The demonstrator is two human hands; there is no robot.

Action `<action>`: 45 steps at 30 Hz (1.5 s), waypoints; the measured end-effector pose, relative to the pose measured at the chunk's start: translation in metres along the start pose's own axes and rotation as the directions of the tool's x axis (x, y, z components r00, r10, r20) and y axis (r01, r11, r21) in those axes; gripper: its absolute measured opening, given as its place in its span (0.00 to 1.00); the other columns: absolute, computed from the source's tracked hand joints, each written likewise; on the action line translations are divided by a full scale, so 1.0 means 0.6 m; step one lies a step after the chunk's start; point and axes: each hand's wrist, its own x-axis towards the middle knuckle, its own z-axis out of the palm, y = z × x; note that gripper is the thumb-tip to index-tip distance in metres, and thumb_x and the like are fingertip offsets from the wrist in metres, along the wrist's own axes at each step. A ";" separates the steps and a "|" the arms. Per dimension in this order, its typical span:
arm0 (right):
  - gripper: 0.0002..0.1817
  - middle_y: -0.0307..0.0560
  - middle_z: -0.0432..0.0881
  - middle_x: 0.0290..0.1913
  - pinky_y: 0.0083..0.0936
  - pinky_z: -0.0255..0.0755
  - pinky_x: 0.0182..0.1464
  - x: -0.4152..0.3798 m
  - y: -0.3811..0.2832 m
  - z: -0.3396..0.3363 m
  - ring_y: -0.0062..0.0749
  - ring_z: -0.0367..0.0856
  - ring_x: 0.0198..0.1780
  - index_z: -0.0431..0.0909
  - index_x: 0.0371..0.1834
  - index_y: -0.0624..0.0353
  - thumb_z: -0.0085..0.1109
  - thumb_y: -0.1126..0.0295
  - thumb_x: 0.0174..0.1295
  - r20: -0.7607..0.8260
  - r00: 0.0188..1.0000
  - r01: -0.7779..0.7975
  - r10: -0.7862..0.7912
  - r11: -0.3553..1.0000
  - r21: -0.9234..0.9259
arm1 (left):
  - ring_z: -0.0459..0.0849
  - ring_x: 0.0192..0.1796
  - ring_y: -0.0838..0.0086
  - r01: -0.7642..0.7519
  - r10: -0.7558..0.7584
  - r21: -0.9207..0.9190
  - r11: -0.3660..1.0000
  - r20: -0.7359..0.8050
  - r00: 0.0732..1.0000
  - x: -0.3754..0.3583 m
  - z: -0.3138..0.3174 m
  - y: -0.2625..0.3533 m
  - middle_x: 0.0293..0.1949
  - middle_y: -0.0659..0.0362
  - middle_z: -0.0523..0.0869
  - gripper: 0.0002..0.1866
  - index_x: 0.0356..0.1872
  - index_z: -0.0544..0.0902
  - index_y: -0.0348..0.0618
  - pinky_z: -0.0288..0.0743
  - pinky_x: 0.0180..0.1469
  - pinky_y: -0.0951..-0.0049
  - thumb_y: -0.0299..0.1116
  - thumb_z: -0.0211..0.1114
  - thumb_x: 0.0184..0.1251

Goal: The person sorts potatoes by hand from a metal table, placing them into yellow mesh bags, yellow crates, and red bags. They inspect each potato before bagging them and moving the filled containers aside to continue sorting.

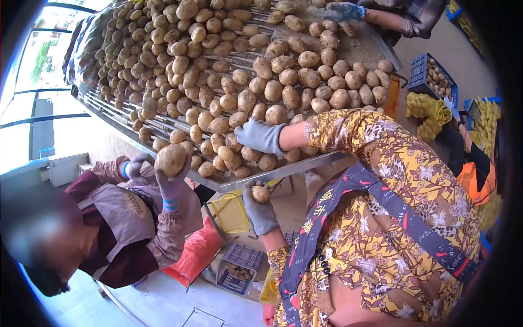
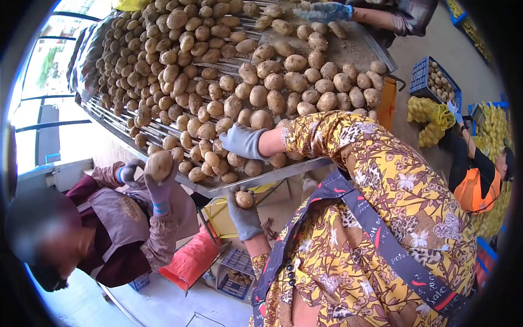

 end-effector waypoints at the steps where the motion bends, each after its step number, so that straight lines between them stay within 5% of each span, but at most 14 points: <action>1: 0.07 0.54 0.83 0.46 0.41 0.81 0.28 0.003 0.000 0.008 0.45 0.89 0.33 0.82 0.39 0.63 0.58 0.74 0.61 0.014 0.999 0.054 -0.052 0.993 -0.102 | 0.85 0.42 0.70 -0.002 0.002 -0.013 1.000 -0.010 1.000 -0.005 -0.010 -0.004 0.43 0.58 0.85 0.16 0.50 0.80 0.44 0.82 0.46 0.68 0.46 0.57 0.82; 5: 0.09 0.53 0.84 0.41 0.41 0.83 0.34 -0.015 0.034 -0.026 0.47 0.90 0.38 0.84 0.40 0.61 0.63 0.70 0.57 -0.041 0.984 0.174 -0.175 0.985 -0.015 | 0.84 0.44 0.73 -0.033 0.029 0.080 0.996 0.054 0.998 -0.024 -0.042 -0.011 0.43 0.57 0.84 0.20 0.60 0.80 0.38 0.80 0.47 0.72 0.44 0.55 0.82; 9: 0.18 0.55 0.85 0.53 0.40 0.83 0.49 -0.073 0.052 -0.056 0.48 0.90 0.43 0.86 0.48 0.61 0.68 0.64 0.57 -0.161 0.969 -0.084 0.188 0.863 0.498 | 0.84 0.43 0.73 -0.078 0.070 0.190 0.979 0.048 0.996 -0.045 -0.051 0.000 0.45 0.56 0.85 0.22 0.65 0.77 0.38 0.80 0.48 0.71 0.44 0.58 0.82; 11: 0.22 0.52 0.83 0.59 0.34 0.80 0.56 -0.103 0.059 -0.084 0.41 0.88 0.50 0.84 0.55 0.59 0.69 0.62 0.60 0.234 0.860 -0.428 0.453 0.392 0.814 | 0.84 0.44 0.74 -0.032 0.027 0.112 0.993 0.046 0.999 -0.051 -0.047 0.007 0.46 0.56 0.84 0.22 0.66 0.77 0.37 0.80 0.48 0.72 0.42 0.58 0.81; 14: 0.27 0.47 0.82 0.61 0.31 0.77 0.61 -0.148 0.008 -0.074 0.34 0.84 0.59 0.79 0.63 0.57 0.71 0.64 0.60 -0.115 0.717 -0.225 0.688 0.384 0.896 | 0.83 0.45 0.75 -0.237 0.224 0.498 0.834 0.086 0.971 -0.027 -0.018 0.015 0.46 0.58 0.84 0.23 0.66 0.77 0.38 0.79 0.48 0.72 0.42 0.61 0.80; 17: 0.28 0.47 0.80 0.62 0.32 0.74 0.65 -0.170 -0.005 -0.069 0.40 0.80 0.64 0.77 0.64 0.54 0.71 0.66 0.60 -0.291 0.645 -0.253 0.707 0.556 0.792 | 0.86 0.45 0.67 -0.505 0.453 0.791 0.346 0.331 0.828 0.031 0.024 0.031 0.50 0.54 0.84 0.25 0.68 0.77 0.43 0.81 0.48 0.67 0.38 0.65 0.73; 19: 0.25 0.48 0.79 0.61 0.37 0.75 0.65 -0.190 0.005 -0.070 0.47 0.81 0.61 0.78 0.60 0.55 0.72 0.65 0.59 -0.357 0.697 -0.247 0.622 0.675 0.695 | 0.87 0.47 0.57 -0.607 0.337 0.665 -0.435 0.745 0.576 0.066 0.089 0.069 0.52 0.49 0.83 0.24 0.65 0.79 0.47 0.82 0.48 0.57 0.33 0.66 0.67; 23: 0.20 0.52 0.84 0.55 0.36 0.76 0.64 -0.228 0.016 -0.052 0.47 0.83 0.59 0.83 0.54 0.52 0.70 0.60 0.61 -0.108 0.774 -0.336 0.624 0.550 0.765 | 0.88 0.46 0.49 -0.436 0.105 0.581 -0.687 0.673 0.732 0.130 0.128 0.048 0.50 0.46 0.81 0.16 0.53 0.82 0.47 0.83 0.46 0.51 0.29 0.64 0.63; 27: 0.18 0.49 0.84 0.57 0.31 0.75 0.64 -0.242 0.018 -0.064 0.34 0.82 0.60 0.84 0.55 0.58 0.66 0.61 0.67 0.097 0.787 -0.342 0.609 0.301 0.890 | 0.89 0.44 0.52 -0.473 0.025 0.588 -0.656 0.644 0.765 0.117 0.149 0.072 0.50 0.44 0.84 0.19 0.63 0.80 0.46 0.83 0.44 0.57 0.34 0.61 0.73; 29: 0.17 0.47 0.84 0.59 0.30 0.74 0.64 -0.236 0.015 -0.083 0.29 0.80 0.62 0.84 0.57 0.59 0.64 0.62 0.71 0.228 0.799 -0.331 0.556 0.090 0.939 | 0.90 0.48 0.57 -0.598 0.207 0.796 -0.094 0.603 0.770 0.124 0.135 0.073 0.54 0.45 0.86 0.21 0.65 0.79 0.42 0.84 0.49 0.62 0.37 0.61 0.76; 30: 0.20 0.46 0.82 0.61 0.29 0.74 0.65 -0.234 0.008 -0.090 0.28 0.79 0.63 0.79 0.62 0.61 0.63 0.63 0.72 0.272 0.821 -0.285 0.502 -0.053 0.957 | 0.89 0.52 0.63 -0.381 0.025 0.719 0.581 0.452 0.892 0.120 0.118 0.065 0.57 0.51 0.86 0.22 0.64 0.79 0.38 0.83 0.52 0.66 0.41 0.59 0.79; 32: 0.28 0.45 0.79 0.66 0.26 0.74 0.66 -0.228 -0.015 -0.096 0.27 0.79 0.64 0.70 0.73 0.64 0.60 0.64 0.74 0.347 0.865 -0.217 0.363 -0.353 0.910 | 0.86 0.54 0.69 -0.220 -0.037 0.392 0.893 0.552 0.833 0.075 0.107 0.066 0.57 0.56 0.84 0.23 0.65 0.77 0.39 0.83 0.53 0.68 0.45 0.57 0.81; 37: 0.40 0.55 0.73 0.73 0.34 0.63 0.76 -0.191 -0.080 -0.072 0.38 0.71 0.74 0.65 0.79 0.59 0.64 0.50 0.70 0.298 0.943 -0.315 0.145 0.110 0.943 | 0.82 0.63 0.66 -0.053 -0.007 0.135 0.989 0.410 0.912 0.032 0.011 -0.016 0.66 0.54 0.79 0.31 0.74 0.68 0.39 0.78 0.65 0.64 0.52 0.54 0.82; 45: 0.27 0.44 0.83 0.61 0.31 0.70 0.66 -0.096 -0.266 0.027 0.30 0.77 0.60 0.76 0.68 0.62 0.46 0.51 0.80 0.533 0.782 -0.621 -0.325 -0.326 0.712 | 0.86 0.40 0.69 0.109 -0.101 0.072 0.991 -0.106 0.989 -0.042 -0.245 0.041 0.46 0.58 0.86 0.31 0.60 0.79 0.47 0.82 0.34 0.69 0.65 0.58 0.75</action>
